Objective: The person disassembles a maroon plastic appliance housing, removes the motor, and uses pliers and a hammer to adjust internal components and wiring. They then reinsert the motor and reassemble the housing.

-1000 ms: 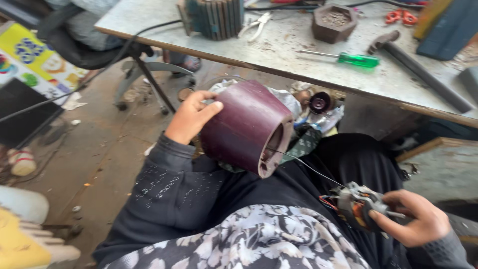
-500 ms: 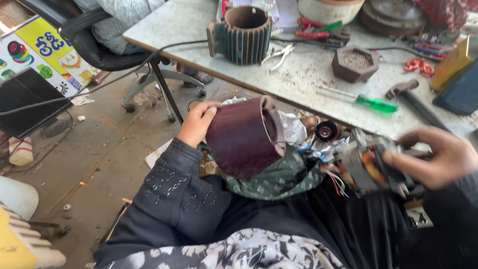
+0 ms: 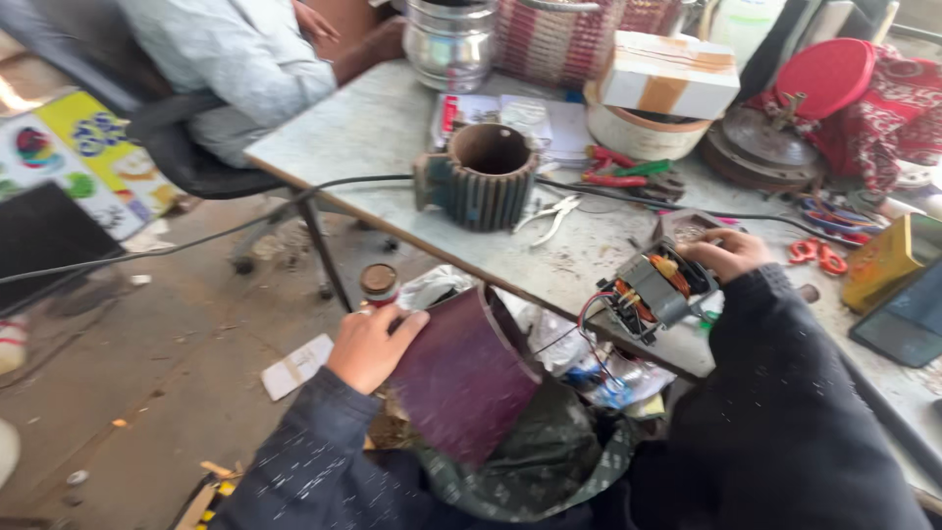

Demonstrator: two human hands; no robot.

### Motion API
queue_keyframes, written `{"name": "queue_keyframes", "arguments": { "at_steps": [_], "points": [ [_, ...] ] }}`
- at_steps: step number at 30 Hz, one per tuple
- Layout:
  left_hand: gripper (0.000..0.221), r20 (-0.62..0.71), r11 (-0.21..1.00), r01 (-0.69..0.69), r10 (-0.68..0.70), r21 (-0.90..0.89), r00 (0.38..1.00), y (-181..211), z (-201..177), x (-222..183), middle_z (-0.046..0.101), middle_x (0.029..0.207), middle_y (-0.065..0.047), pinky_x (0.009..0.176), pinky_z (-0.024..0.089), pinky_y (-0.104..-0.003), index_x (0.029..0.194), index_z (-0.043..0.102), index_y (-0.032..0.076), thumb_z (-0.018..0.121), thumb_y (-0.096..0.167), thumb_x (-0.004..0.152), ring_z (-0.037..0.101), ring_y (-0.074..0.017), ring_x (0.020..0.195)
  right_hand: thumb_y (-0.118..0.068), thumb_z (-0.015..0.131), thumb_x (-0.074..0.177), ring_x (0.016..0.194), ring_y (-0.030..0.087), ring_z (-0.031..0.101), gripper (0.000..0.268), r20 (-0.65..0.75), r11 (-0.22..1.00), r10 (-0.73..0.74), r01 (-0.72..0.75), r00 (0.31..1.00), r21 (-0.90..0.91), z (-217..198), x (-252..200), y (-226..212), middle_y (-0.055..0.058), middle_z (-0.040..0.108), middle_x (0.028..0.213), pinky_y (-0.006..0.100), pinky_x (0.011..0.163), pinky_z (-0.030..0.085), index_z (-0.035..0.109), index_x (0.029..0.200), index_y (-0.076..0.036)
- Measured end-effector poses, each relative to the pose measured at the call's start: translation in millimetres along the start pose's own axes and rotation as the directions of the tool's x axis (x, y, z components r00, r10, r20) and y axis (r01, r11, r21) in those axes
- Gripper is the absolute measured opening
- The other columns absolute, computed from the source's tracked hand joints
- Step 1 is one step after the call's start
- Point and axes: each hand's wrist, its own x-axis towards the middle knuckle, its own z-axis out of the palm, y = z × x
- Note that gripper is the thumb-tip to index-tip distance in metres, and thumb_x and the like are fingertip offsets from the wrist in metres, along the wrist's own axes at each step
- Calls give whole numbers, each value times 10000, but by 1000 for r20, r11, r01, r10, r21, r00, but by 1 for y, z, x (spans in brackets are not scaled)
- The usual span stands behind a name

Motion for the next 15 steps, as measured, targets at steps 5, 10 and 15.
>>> {"name": "queue_keyframes", "arguments": {
  "at_steps": [5, 10, 15],
  "points": [
    [361, 20, 971, -239, 239, -24, 971, -3, 8, -6, 704, 991, -229, 869, 500, -489, 987, 693, 42, 657, 400, 959, 649, -420, 985, -383, 785, 925, 776, 171, 630, 325, 84, 998, -66, 65, 994, 25, 6, 1, 16, 77, 714, 841, 359, 678, 502, 756, 981, -64],
    [597, 264, 982, 147, -112, -116, 958, 4, 0, -18, 661, 1083, -258, 884, 501, -457, 1217, 528, 21, 643, 536, 936, 664, -409, 1016, -449, 792, 886, 841, 174, 673, 404, -104, 971, -103, 78, 989, -225, 5, -45, -56, 84, 730, 946, 318, 739, 524, 752, 1072, -93],
    [549, 229, 993, -106, 115, -52, 966, 24, -19, -22, 678, 1077, -214, 897, 458, -457, 1196, 675, 61, 621, 541, 935, 632, -394, 991, -383, 751, 984, 1028, 232, 682, 413, -347, 936, -334, 265, 876, -233, 10, -105, -102, 120, 687, 1207, 358, 865, 572, 691, 1233, -59]
  ]
}}
